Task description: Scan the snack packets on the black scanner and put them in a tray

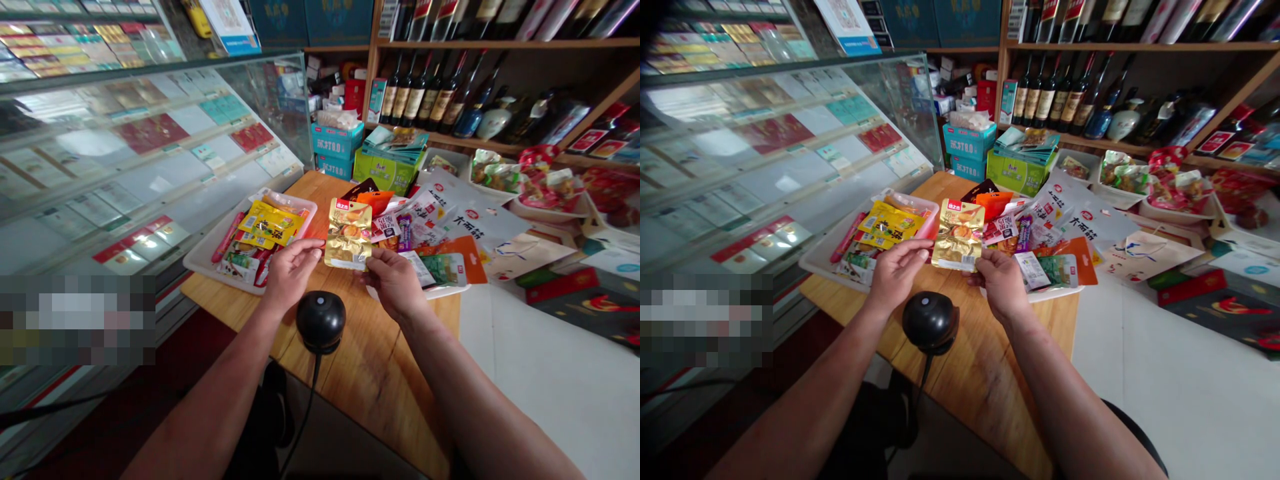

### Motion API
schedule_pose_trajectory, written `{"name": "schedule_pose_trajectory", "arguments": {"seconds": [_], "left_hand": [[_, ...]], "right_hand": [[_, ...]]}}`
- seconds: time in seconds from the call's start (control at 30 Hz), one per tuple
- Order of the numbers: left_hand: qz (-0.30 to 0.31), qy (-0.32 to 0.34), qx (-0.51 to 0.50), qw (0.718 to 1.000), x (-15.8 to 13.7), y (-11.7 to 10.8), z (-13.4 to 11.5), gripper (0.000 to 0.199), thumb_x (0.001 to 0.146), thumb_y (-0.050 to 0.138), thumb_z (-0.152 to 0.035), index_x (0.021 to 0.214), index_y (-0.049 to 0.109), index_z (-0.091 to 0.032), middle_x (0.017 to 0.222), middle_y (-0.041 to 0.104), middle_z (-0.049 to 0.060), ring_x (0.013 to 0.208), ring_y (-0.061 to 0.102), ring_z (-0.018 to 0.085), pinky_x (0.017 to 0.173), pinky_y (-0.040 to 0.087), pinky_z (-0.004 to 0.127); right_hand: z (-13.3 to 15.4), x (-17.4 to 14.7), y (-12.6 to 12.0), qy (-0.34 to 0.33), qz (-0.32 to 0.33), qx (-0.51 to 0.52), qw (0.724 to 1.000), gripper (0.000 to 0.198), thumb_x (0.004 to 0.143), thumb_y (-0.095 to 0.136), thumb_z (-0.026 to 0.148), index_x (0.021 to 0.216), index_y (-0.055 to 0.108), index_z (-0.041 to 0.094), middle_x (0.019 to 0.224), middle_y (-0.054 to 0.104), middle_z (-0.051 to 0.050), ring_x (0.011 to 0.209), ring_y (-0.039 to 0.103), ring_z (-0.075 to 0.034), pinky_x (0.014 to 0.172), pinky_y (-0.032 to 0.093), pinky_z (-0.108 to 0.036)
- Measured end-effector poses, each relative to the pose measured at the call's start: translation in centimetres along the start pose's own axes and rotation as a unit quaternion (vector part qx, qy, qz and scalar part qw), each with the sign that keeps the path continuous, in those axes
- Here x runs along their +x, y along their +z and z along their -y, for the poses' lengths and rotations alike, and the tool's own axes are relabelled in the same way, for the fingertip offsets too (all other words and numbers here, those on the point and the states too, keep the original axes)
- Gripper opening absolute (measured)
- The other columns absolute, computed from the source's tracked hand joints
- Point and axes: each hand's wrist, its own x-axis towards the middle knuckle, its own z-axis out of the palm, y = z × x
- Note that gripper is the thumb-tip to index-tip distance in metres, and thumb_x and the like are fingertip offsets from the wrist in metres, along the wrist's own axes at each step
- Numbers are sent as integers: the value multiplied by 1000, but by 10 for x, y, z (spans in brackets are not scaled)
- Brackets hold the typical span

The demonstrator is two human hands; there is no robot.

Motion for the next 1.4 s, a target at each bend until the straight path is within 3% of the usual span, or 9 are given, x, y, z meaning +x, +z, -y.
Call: {"name": "schedule_pose_trajectory", "arguments": {"seconds": [0.3, 0.67, 0.8, 0.97, 1.2, 1.4], "left_hand": [[9, -6, 57, 998, 2, 3, -3, 23, 90, 68, -32, 106, 72, -17, 102, 74, 7, 88, 69, 16, 78, 57, 28], [-2, -8, 91, 996, 3, -3, 11, 21, 91, 64, -33, 104, 71, -18, 104, 73, 8, 96, 69, 19, 90, 54, 33], [8, -21, 82, 996, 5, -4, 15, 18, 90, 65, -32, 99, 67, -17, 93, 71, 6, 83, 66, 17, 77, 52, 28], [-7, -24, 92, 995, 6, -8, 19, 14, 89, 65, -30, 94, 64, -17, 87, 68, 4, 79, 64, 15, 73, 50, 27], [-21, -15, 155, 988, 5, -14, 22, 8, 88, 63, -25, 90, 64, -18, 89, 70, 4, 82, 65, 16, 78, 50, 28], [-21, 6, 199, 980, 5, -21, 19, 8, 88, 62, -26, 88, 65, -18, 86, 70, 3, 78, 64, 15, 74, 49, 27]], "right_hand": [[-11, 1, -2, -52, 15, -95, 994, 26, 80, 73, 36, 96, 68, 16, 89, 70, -5, 65, 66, -14, 60, 55, -26], [-14, 4, -6, -110, 6, -241, 964, 19, 86, 65, 35, 86, 68, 16, 73, 63, -1, 64, 57, -12, 59, 48, -23], [-15, 3, -3, -77, 26, -203, 976, 20, 86, 63, 34, 91, 67, 16, 82, 66, -4, 70, 62, -14, 65, 53, -26], [-17, 1, 0, -75, 46, -206, 975, 19, 87, 61, 35, 90, 65, 17, 84, 65, -3, 74, 61, -15, 70, 54, -26], [-15, -3, 2, -124, 60, -335, 932, 18, 91, 50, 27, 82, 62, 17, 77, 60, -1, 74, 53, -14, 67, 43, -25], [-25, -1, 4, -99, 92, -262, 956, 17, 87, 57, 32, 92, 69, 20, 83, 64, -2, 79, 59, -17, 73, 49, -28]]}}
